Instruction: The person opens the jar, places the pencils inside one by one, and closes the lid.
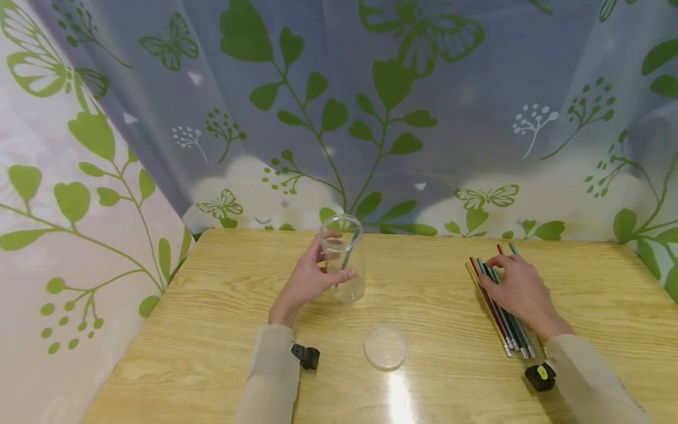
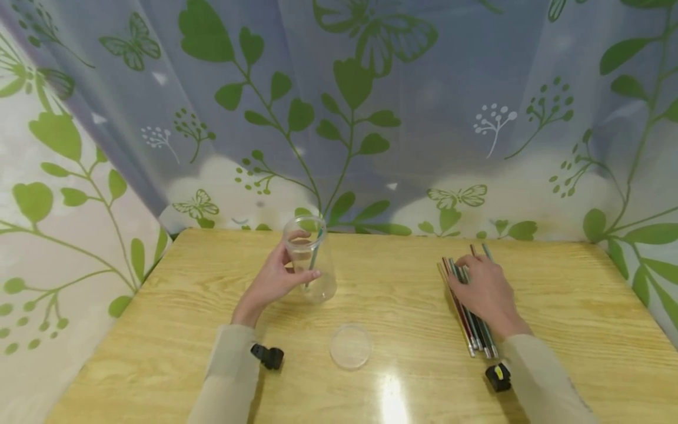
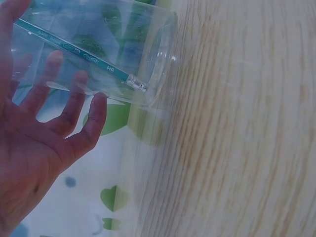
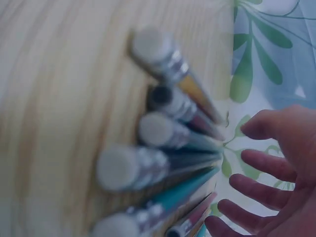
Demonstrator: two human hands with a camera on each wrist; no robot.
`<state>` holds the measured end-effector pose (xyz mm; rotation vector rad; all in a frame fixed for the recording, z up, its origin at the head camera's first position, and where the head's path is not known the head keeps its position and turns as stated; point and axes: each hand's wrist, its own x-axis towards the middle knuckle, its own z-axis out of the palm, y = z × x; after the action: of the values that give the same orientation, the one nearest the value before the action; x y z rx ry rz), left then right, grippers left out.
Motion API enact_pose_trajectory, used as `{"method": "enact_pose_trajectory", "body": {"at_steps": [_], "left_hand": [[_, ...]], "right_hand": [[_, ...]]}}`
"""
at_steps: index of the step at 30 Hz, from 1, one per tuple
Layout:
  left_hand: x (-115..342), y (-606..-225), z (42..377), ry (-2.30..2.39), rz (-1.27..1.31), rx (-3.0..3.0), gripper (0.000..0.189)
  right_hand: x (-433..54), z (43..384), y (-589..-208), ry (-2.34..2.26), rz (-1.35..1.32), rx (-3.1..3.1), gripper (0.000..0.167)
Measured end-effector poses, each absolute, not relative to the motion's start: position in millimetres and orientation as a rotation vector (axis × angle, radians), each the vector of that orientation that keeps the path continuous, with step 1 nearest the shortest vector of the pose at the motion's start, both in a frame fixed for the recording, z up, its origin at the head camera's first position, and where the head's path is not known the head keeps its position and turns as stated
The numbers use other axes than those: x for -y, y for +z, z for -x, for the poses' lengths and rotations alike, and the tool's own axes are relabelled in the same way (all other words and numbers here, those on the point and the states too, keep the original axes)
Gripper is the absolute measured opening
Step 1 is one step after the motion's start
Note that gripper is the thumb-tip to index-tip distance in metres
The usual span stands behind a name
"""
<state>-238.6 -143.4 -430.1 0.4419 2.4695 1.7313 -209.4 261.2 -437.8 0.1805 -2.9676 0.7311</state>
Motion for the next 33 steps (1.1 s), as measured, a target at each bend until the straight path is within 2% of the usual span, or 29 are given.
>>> {"method": "enact_pose_trajectory", "body": {"at_steps": [8, 20, 33], "left_hand": [[144, -430, 238, 1.73, -0.439, -2.468, 0.076], [144, -432, 240, 1.736, -0.438, -2.463, 0.075], [144, -431, 238, 1.737, -0.432, -2.462, 0.077]], "right_hand": [[-275, 210, -442, 0.617, -0.194, 3.049, 0.028], [-275, 217, -439, 0.615, -0.178, 3.124, 0.032], [-268, 221, -435, 0.62, -0.005, 3.195, 0.029]]}}
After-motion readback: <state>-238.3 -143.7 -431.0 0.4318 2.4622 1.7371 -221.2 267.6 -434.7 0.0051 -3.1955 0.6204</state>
